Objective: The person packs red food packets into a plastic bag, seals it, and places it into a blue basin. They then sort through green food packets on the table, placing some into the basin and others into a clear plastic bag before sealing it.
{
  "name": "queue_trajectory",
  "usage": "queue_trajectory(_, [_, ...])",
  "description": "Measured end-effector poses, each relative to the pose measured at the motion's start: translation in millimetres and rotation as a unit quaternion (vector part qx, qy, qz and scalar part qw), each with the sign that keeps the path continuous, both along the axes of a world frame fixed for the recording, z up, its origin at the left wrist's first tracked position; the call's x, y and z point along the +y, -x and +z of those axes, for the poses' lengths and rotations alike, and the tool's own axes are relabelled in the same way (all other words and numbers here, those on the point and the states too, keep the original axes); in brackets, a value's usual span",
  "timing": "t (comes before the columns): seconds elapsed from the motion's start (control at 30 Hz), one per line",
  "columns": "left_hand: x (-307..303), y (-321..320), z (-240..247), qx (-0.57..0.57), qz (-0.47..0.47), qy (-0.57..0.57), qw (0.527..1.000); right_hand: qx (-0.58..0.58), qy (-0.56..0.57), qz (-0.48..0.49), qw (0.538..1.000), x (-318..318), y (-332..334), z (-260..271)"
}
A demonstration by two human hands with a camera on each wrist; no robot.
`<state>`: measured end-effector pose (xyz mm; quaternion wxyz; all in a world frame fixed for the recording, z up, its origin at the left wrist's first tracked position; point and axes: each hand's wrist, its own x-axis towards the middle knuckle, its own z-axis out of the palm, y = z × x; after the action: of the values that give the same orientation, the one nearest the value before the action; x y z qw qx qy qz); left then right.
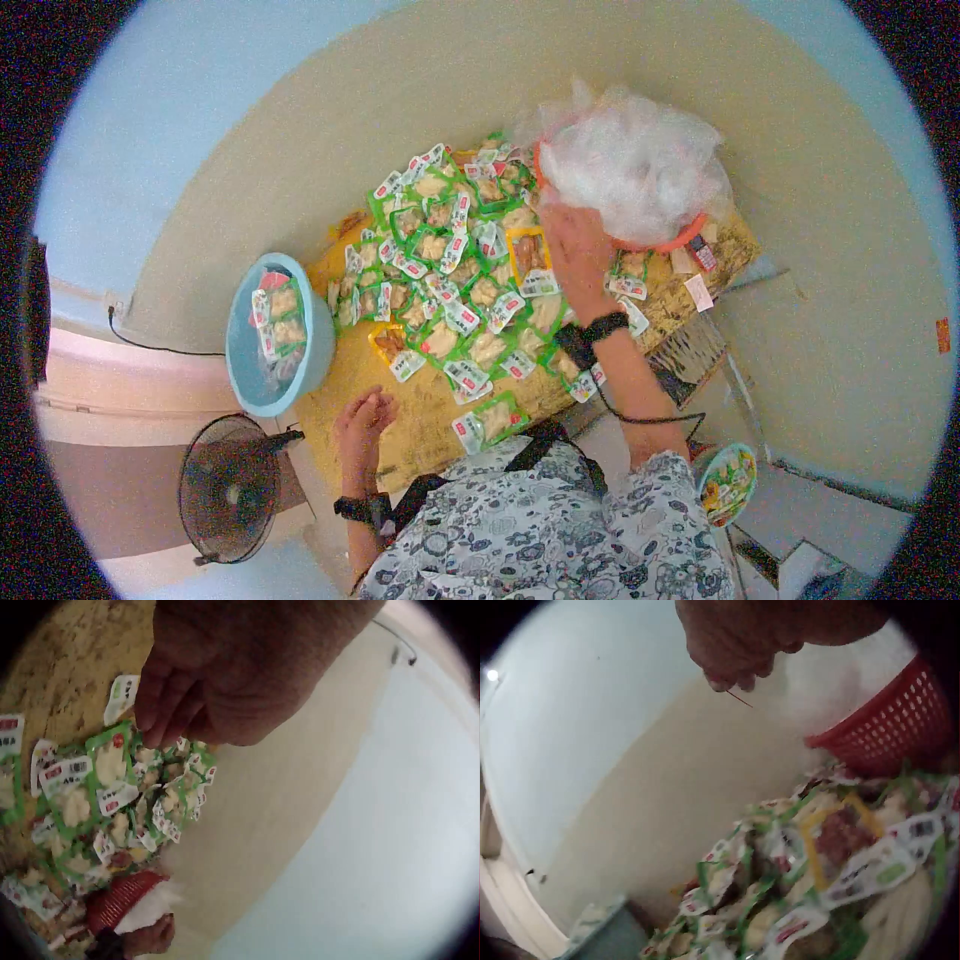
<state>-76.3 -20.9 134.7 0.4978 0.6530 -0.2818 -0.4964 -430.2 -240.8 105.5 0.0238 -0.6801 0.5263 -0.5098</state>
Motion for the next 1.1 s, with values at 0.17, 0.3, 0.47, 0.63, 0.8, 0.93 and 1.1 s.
queue_trajectory(0.17, [-35.1, 47.2, 7.7, 0.101, -0.12, -0.016, 0.987, -0.069, 0.051, 0.111, 0.99, 61.3, -59.4, 9.4])
queue_trajectory(0.3, [-74.8, 76.4, -11.6, 0.299, -0.139, -0.015, 0.944, -0.053, 0.036, 0.221, 0.973, 115.2, -102.9, 3.1])
queue_trajectory(0.47, [-93.0, 67.3, -64.2, 0.26, -0.126, 0.062, 0.955, -0.002, -0.016, 0.323, 0.946, 151.3, -124.6, -28.2])
queue_trajectory(0.63, [-60.7, 47.2, -35.3, 0.125, -0.105, 0.04, 0.986, -0.065, -0.237, 0.259, 0.934, 167.0, -103.0, -24.4])
queue_trajectory(0.8, [-29.1, 31.8, -31.4, 0.018, -0.144, 0.107, 0.984, -0.246, -0.226, 0.199, 0.921, 166.1, -125.0, -3.6])
queue_trajectory(0.93, [-8.6, 34.0, -15.7, 0.084, -0.169, 0.12, 0.975, -0.378, -0.23, 0.218, 0.87, 159.5, -161.4, 3.2])
queue_trajectory(1.1, [26.4, -9.9, -7.3, 0.152, -0.106, 0.104, 0.977, -0.455, -0.343, 0.219, 0.792, 158.9, -163.8, -7.9])
